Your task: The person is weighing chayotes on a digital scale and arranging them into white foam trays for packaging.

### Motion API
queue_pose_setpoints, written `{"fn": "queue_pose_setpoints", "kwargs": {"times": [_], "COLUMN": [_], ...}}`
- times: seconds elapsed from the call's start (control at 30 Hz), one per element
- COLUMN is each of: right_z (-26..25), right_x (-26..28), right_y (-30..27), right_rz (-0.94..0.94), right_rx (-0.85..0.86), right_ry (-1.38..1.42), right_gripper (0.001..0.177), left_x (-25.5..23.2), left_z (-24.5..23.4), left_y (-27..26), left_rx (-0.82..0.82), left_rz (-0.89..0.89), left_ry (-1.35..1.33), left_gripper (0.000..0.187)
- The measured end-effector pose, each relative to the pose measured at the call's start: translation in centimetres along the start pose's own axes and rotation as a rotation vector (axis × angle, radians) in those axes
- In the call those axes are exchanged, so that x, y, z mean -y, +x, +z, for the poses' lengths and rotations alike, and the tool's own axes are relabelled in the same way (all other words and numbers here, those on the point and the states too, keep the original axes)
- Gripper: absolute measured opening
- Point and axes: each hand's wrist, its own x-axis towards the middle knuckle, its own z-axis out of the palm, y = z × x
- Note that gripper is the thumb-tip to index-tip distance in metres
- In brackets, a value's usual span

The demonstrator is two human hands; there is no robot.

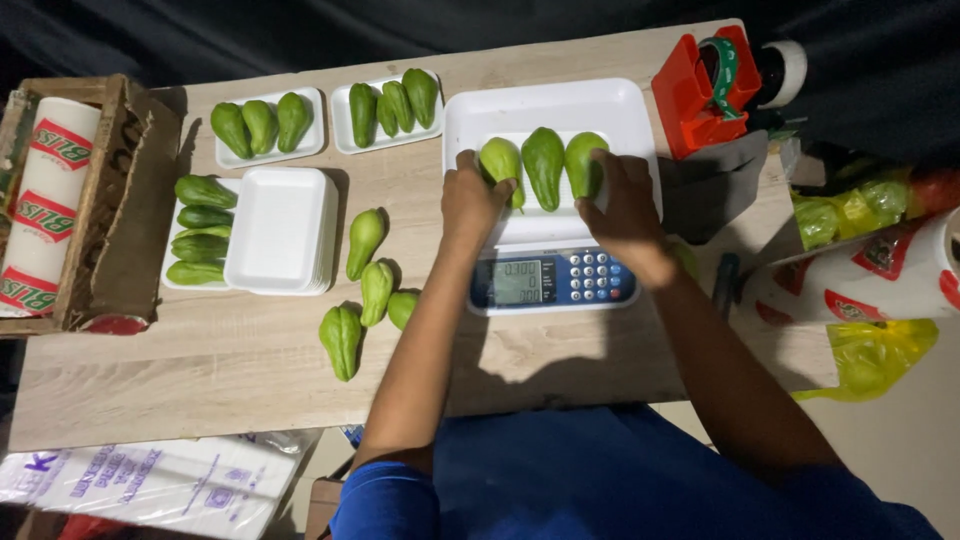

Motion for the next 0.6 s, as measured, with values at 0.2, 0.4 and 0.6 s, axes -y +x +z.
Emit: {"fn": "queue_pose_setpoints", "kwargs": {"times": [0.2,0.4,0.6], "right_z": [-0.9,-2.2,-1.5], "right_x": [-0.5,0.1,-0.2], "right_y": [-0.2,-0.5,-0.3], "right_rz": [-0.03,-0.094,-0.129], "right_rx": [-0.024,-0.062,-0.083], "right_ry": [0.035,0.009,0.036], "right_gripper": [0.068,0.069,0.068], "left_x": [-1.8,0.1,1.1], "left_z": [-3.8,-5.9,-6.6], "left_y": [-2.1,-0.8,-0.9], "left_rx": [-0.136,-0.428,-0.484], "left_rz": [0.027,0.15,0.151], "left_ry": [-0.082,-0.096,-0.083], "left_gripper": [0.07,0.054,0.047]}}
